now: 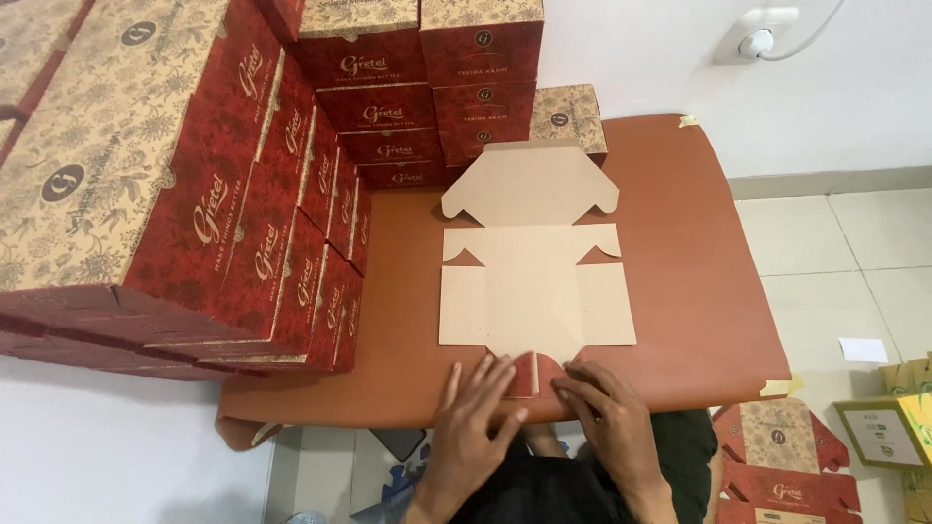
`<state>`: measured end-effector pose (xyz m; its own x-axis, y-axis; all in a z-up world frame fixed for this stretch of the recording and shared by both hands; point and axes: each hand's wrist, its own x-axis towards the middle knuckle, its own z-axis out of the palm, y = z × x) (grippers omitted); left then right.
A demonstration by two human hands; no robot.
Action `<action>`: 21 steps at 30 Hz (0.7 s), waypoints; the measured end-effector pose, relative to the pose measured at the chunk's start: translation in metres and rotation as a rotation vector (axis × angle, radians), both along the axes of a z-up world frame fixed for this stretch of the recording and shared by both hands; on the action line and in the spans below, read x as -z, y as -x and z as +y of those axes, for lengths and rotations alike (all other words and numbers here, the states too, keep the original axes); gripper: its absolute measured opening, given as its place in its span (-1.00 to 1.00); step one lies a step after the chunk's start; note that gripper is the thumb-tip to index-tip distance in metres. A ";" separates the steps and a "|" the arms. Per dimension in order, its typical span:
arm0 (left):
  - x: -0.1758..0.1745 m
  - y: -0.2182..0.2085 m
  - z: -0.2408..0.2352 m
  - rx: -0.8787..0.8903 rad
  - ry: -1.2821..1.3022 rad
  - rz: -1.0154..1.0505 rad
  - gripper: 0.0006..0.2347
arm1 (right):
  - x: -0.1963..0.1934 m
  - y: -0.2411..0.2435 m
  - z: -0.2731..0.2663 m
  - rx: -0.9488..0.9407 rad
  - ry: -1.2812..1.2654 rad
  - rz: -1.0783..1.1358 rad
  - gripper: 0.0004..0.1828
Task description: The person folds flat cardboard pieces into small rectangular boxes by hand, aligning flaps and tucking tabs to form the structure. Completed boxes are stacked on the table. The person repeats the folding process for multiple units throughout the clip.
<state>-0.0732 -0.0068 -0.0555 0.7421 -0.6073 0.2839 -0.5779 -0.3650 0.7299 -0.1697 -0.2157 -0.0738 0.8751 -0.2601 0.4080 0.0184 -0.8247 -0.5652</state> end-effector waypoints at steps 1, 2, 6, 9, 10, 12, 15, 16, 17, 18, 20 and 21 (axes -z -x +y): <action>0.006 0.002 -0.002 0.110 -0.173 -0.131 -0.48 | -0.004 -0.001 0.000 -0.016 0.027 -0.023 -0.84; 0.005 0.002 -0.002 0.112 -0.173 -0.132 -0.48 | -0.006 0.000 0.000 -0.014 0.027 -0.024 -0.84; 0.012 -0.001 0.001 0.115 -0.292 -0.152 -0.38 | -0.006 0.004 -0.004 -0.045 0.098 0.043 -0.62; 0.017 -0.009 -0.001 0.040 -0.254 -0.045 -0.28 | 0.004 0.008 -0.014 -0.008 0.049 0.035 -0.37; 0.018 -0.011 -0.001 -0.028 -0.215 -0.011 -0.22 | 0.008 0.010 -0.017 0.010 -0.020 0.036 -0.24; 0.015 -0.018 0.005 0.004 -0.042 0.036 -0.21 | -0.001 0.012 -0.020 0.025 -0.052 -0.044 -0.23; 0.000 -0.028 0.018 0.054 0.065 0.007 -0.30 | 0.008 0.020 -0.033 0.120 -0.002 -0.098 -0.25; -0.008 -0.031 0.022 0.074 -0.002 -0.068 -0.43 | 0.016 0.023 -0.038 0.201 0.077 -0.072 -0.31; -0.012 -0.039 0.025 0.077 -0.003 -0.069 -0.43 | 0.013 0.024 -0.047 0.203 0.076 -0.072 -0.31; -0.016 -0.045 0.027 0.115 -0.106 -0.190 -0.62 | 0.010 0.025 -0.055 0.152 0.268 -0.019 -0.35; -0.018 -0.054 0.031 0.155 -0.209 -0.314 -0.77 | 0.003 0.024 -0.064 0.101 0.459 0.033 -0.33; -0.017 -0.057 0.032 0.158 -0.252 -0.393 -0.78 | -0.001 0.022 -0.065 0.045 0.464 0.072 -0.31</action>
